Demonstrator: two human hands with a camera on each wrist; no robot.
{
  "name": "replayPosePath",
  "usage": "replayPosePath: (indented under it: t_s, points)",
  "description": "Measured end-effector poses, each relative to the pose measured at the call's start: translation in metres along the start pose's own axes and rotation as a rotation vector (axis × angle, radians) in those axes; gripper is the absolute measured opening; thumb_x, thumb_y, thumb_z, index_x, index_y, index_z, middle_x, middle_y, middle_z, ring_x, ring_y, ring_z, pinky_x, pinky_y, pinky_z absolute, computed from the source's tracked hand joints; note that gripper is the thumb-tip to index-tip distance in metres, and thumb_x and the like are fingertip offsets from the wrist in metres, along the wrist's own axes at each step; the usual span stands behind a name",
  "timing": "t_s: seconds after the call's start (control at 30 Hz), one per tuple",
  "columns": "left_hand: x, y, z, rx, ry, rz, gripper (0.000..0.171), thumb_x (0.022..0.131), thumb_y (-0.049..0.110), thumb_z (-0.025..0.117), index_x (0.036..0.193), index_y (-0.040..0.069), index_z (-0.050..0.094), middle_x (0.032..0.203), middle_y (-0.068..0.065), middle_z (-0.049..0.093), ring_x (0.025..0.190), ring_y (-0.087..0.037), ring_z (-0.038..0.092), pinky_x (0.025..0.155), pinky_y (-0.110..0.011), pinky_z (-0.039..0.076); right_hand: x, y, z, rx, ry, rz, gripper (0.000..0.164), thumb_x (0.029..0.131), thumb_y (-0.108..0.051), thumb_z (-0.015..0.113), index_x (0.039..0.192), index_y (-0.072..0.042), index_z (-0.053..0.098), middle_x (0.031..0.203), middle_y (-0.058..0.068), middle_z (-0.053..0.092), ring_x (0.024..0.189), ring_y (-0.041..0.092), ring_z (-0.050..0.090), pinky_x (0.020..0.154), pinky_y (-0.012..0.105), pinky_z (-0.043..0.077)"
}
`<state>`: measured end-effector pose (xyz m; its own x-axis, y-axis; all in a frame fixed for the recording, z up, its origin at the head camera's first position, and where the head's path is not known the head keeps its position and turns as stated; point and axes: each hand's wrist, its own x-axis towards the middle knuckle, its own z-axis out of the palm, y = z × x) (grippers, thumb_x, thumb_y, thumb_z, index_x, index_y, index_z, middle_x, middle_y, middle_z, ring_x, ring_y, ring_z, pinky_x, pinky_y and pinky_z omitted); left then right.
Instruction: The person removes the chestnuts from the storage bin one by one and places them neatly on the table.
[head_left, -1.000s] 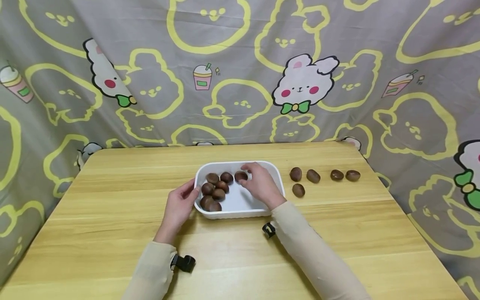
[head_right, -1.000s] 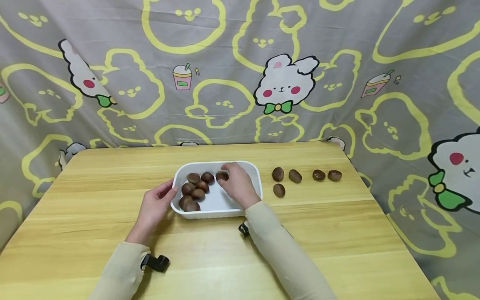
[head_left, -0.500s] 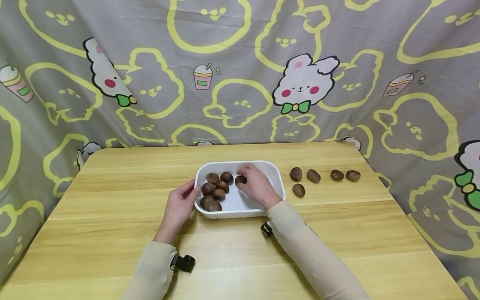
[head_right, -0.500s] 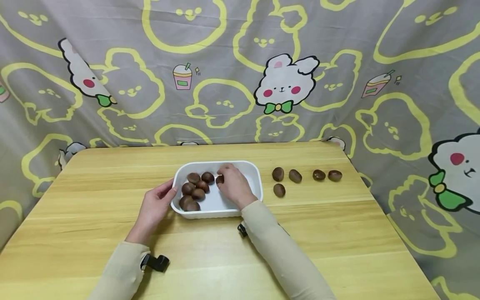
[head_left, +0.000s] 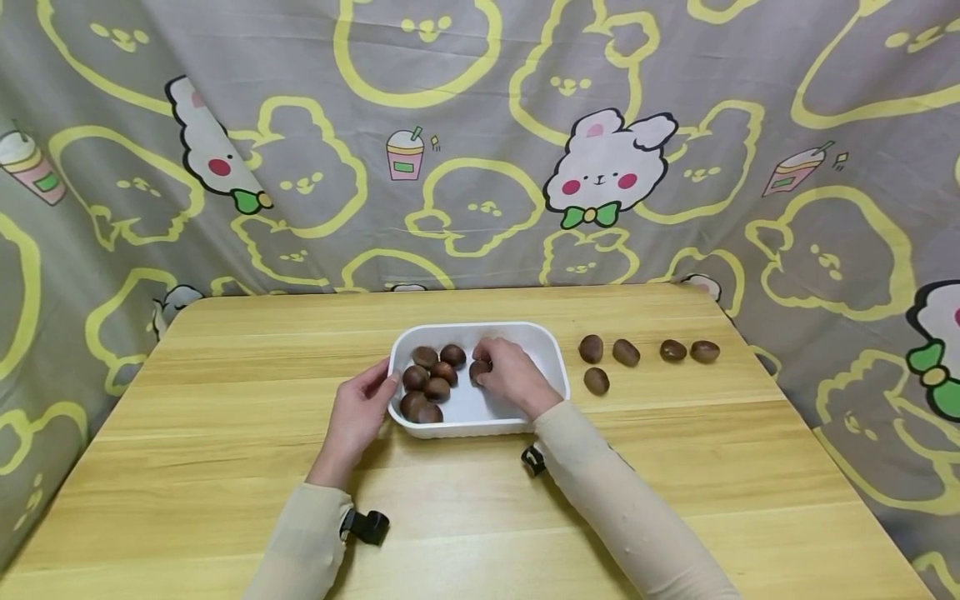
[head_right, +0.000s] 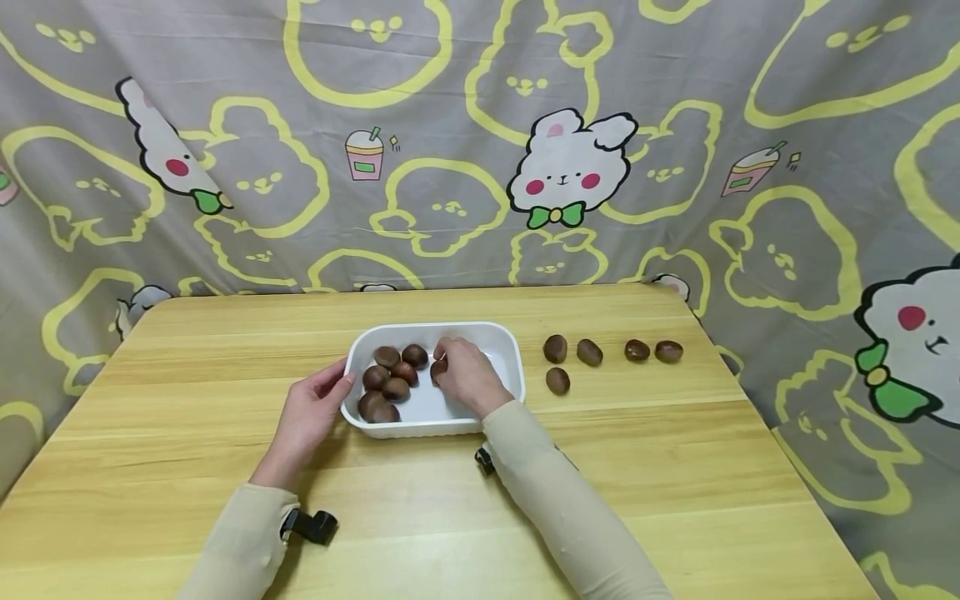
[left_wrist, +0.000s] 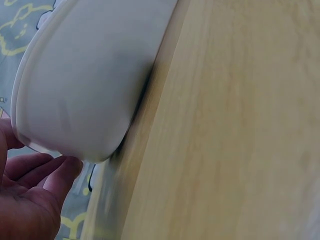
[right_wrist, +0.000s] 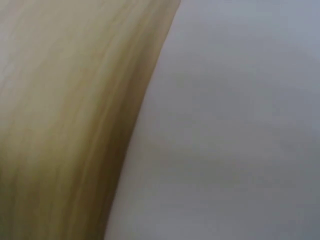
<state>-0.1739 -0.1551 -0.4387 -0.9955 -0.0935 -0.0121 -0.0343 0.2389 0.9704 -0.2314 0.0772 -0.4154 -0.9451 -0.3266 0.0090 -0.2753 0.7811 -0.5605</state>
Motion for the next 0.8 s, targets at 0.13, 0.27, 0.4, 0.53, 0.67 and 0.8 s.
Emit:
replayPosePath:
  t_s: [0.13,0.27,0.4,0.53,0.67,0.8]
  points:
    - [-0.001,0.001,0.0,-0.002,0.003,-0.001,0.04,0.1,0.014,0.058,0.136,-0.003,0.054,0.135,-0.019,0.056,0.119,-0.024,0.054,0.094,-0.028,0.05,0.0,0.0,0.0,0.004,-0.009,0.001,0.021,0.081,-0.006,0.077,0.1,-0.006,0.067,0.088,0.003,0.059,0.087,0.021,0.056,0.08,0.037,0.049]
    - [0.0,0.001,0.0,-0.011,0.005,-0.006,0.04,0.1,0.014,0.058,0.136,-0.003,0.055,0.135,-0.019,0.056,0.118,-0.024,0.055,0.092,-0.026,0.05,0.0,-0.001,-0.001,-0.004,-0.025,0.01,0.019,0.082,-0.008,0.078,0.099,-0.007,0.068,0.089,0.002,0.06,0.088,0.02,0.056,0.081,0.036,0.049]
    - [0.0,0.001,0.0,-0.009,0.007,-0.003,0.04,0.099,0.014,0.059,0.136,-0.003,0.055,0.134,-0.019,0.057,0.118,-0.025,0.055,0.091,-0.026,0.051,-0.002,-0.003,-0.004,-0.002,-0.039,0.038,0.018,0.083,-0.009,0.077,0.098,-0.009,0.067,0.087,0.001,0.061,0.086,0.02,0.057,0.079,0.036,0.049]
    - [0.0,0.001,0.002,0.001,0.009,0.002,0.04,0.099,0.015,0.06,0.135,-0.003,0.056,0.133,-0.019,0.058,0.117,-0.025,0.056,0.091,-0.025,0.05,-0.006,-0.003,-0.011,0.027,-0.032,0.062,0.019,0.084,-0.009,0.076,0.1,-0.009,0.066,0.085,-0.001,0.062,0.086,0.02,0.057,0.079,0.036,0.049]
    - [0.0,0.001,0.002,0.01,0.01,0.003,0.04,0.099,0.015,0.06,0.135,-0.003,0.056,0.133,-0.019,0.057,0.117,-0.025,0.056,0.093,-0.027,0.05,-0.011,-0.002,-0.022,0.063,-0.004,0.051,0.02,0.085,-0.008,0.075,0.103,-0.008,0.066,0.087,0.0,0.064,0.086,0.019,0.058,0.081,0.035,0.049]
    - [0.0,0.001,0.001,0.018,0.014,0.0,0.04,0.099,0.015,0.059,0.135,-0.003,0.056,0.133,-0.019,0.058,0.117,-0.026,0.056,0.092,-0.028,0.05,-0.017,0.001,-0.035,0.121,0.02,0.023,0.019,0.087,-0.008,0.074,0.106,-0.008,0.067,0.091,0.001,0.065,0.089,0.018,0.06,0.082,0.035,0.05]
